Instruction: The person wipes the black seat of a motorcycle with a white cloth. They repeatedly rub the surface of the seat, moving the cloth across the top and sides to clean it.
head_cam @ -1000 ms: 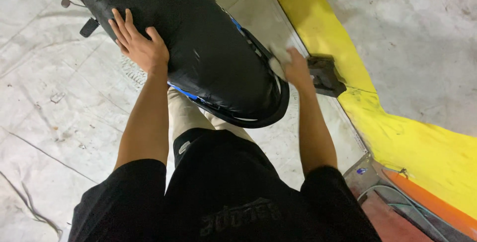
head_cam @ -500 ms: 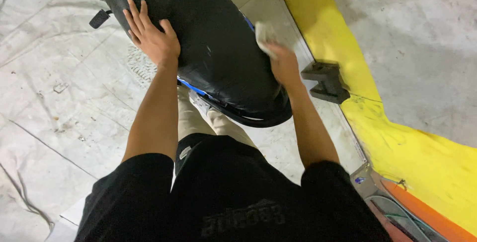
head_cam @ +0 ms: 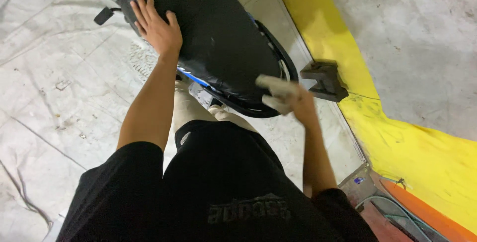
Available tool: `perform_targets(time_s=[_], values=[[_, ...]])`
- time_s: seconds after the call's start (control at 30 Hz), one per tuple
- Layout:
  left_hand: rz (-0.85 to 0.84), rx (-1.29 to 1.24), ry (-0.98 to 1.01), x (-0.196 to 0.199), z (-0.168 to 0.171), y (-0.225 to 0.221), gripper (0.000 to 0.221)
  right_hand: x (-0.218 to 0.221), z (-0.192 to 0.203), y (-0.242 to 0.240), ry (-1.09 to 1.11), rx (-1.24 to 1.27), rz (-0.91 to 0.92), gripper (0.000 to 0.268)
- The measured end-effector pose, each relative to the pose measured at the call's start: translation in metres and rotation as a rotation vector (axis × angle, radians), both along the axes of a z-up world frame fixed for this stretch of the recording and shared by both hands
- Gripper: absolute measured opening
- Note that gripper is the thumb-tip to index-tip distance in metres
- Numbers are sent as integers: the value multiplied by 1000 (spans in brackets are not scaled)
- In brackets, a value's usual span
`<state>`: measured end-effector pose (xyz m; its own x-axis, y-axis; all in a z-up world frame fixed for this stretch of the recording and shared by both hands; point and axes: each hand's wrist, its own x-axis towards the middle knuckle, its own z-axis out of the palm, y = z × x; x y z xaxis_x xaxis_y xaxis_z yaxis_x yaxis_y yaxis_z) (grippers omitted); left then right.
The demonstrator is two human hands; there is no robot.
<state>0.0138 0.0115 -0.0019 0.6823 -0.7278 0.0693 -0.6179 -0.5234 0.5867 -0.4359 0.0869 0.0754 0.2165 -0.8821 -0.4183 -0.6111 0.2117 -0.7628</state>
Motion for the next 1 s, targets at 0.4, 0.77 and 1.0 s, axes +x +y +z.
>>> perform_targets(time_s=[0.4, 0.77, 1.0], values=[[53, -482, 788, -35, -60, 174, 52, 127, 3, -29, 298, -541, 87, 36], [139, -496, 914, -71, -29, 196, 28, 115, -46, -2, -530, -62, 34, 27], [333, -445, 990, -54, 7, 185, 43, 90, -12, -128, -660, -256, -259, 42]])
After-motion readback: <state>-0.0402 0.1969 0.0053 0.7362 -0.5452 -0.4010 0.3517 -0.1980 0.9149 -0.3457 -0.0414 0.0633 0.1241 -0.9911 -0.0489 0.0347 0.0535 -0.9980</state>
